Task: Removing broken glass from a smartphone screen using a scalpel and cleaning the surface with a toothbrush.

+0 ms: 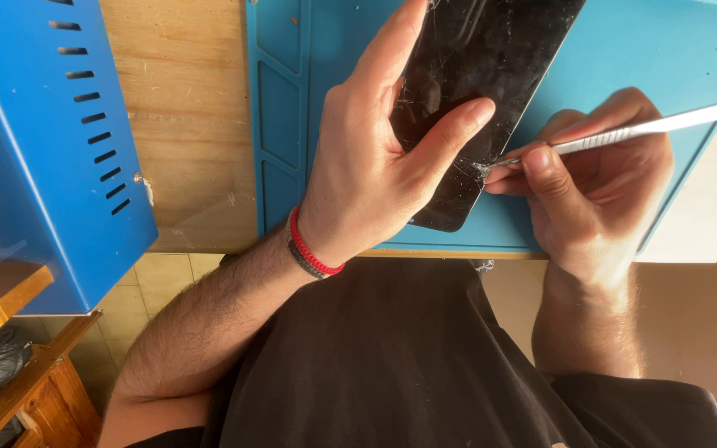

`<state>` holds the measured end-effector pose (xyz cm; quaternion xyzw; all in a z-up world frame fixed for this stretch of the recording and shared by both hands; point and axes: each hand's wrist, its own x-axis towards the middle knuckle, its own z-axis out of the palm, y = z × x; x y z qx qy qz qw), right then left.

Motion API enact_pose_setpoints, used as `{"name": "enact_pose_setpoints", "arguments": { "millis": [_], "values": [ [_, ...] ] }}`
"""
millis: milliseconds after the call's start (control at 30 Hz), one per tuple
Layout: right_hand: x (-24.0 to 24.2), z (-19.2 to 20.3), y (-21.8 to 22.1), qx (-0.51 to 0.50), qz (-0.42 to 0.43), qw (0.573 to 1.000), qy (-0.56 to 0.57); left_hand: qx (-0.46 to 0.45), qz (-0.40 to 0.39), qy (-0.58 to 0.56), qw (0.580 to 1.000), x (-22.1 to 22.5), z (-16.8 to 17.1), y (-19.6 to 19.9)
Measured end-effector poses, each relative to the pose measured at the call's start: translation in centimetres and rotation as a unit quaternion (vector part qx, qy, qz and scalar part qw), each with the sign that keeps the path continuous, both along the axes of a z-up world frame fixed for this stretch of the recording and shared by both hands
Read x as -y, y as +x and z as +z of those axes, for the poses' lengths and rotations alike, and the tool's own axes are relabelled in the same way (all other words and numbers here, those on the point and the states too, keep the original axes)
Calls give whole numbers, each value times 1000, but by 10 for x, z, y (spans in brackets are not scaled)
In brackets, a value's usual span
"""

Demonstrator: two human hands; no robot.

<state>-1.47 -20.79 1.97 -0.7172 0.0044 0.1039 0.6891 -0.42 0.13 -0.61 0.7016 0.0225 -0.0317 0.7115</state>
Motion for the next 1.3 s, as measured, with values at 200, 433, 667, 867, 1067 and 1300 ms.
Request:
{"name": "enact_pose_setpoints", "arguments": {
  "millis": [200, 433, 667, 867, 1067, 1300],
  "values": [
    [12, 2, 8, -118, -4, 992, 47, -22, -10, -31, 999, 0, 7, 10],
    [15, 4, 14, -168, -7, 982, 86, -25, -16, -46, 998, 1, 6, 15],
    [10, 4, 11, -159, -27, 982, 95, -33, -1, -22, 999, 2, 8, 17],
    [6, 4, 7, -140, -54, 984, 96, -28, 13, -17, 999, 3, 5, 15],
    [8, 3, 8, -145, -53, 982, 111, -31, 9, -18, 999, 2, 8, 17],
    [7, 1, 7, -132, -51, 984, 111, -33, 15, -1, 999, 3, 8, 15]
  ]
}}
